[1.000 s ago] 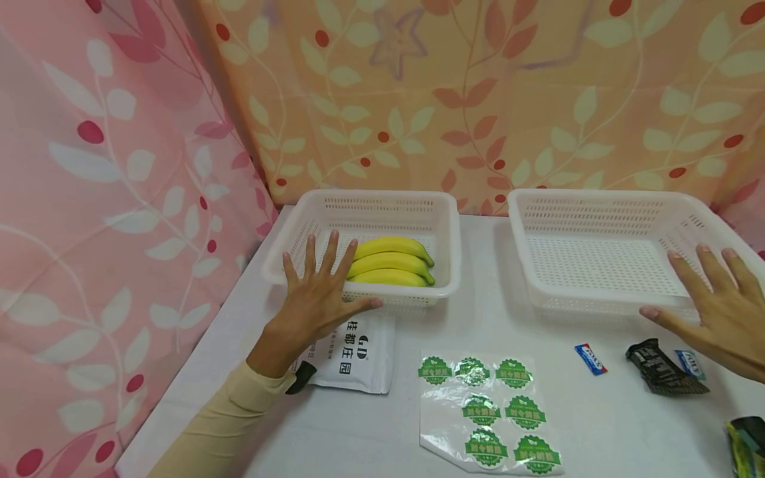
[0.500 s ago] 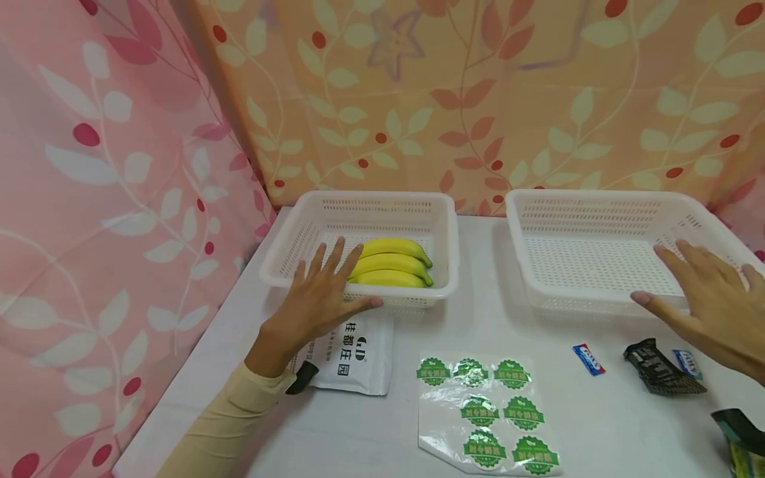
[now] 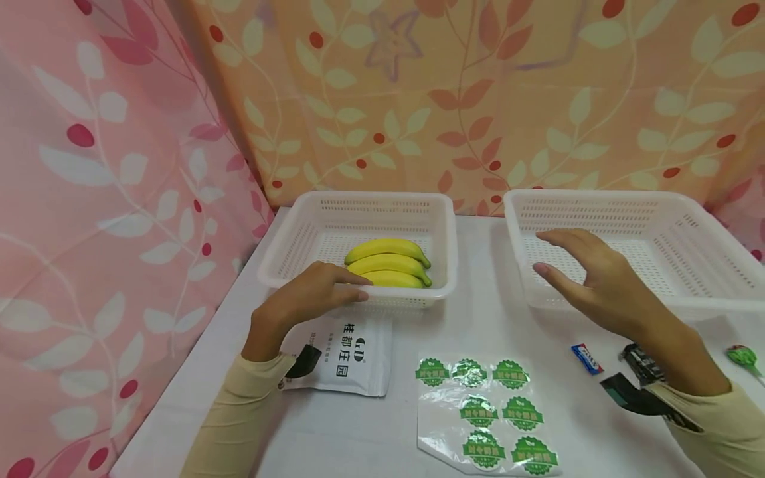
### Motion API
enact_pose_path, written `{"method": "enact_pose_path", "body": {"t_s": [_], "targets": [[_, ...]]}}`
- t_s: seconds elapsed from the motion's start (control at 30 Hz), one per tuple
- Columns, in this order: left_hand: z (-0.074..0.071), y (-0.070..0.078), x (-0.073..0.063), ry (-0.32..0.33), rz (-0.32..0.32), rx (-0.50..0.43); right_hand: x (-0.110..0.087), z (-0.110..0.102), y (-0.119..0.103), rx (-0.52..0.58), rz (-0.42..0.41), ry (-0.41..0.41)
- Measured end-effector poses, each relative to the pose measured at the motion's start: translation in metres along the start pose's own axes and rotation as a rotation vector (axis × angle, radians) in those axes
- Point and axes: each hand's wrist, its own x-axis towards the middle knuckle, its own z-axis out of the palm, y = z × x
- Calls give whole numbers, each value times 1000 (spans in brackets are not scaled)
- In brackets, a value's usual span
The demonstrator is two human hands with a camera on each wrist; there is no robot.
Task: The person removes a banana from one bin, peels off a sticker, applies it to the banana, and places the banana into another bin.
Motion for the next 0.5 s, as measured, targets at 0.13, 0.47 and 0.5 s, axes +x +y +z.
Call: {"method": "enact_pose_path", "body": {"t_s": [0.13,0.47,0.5], "targets": [[0,-1,1,-8,0,-14,22,22,-27,80,-117,1],[2,-5,4,-9,-15,-8,85,69,-81,348,16,-326],[2,-5,5,-11,-19,-8,92,73,-85,370,38,-366]]}}
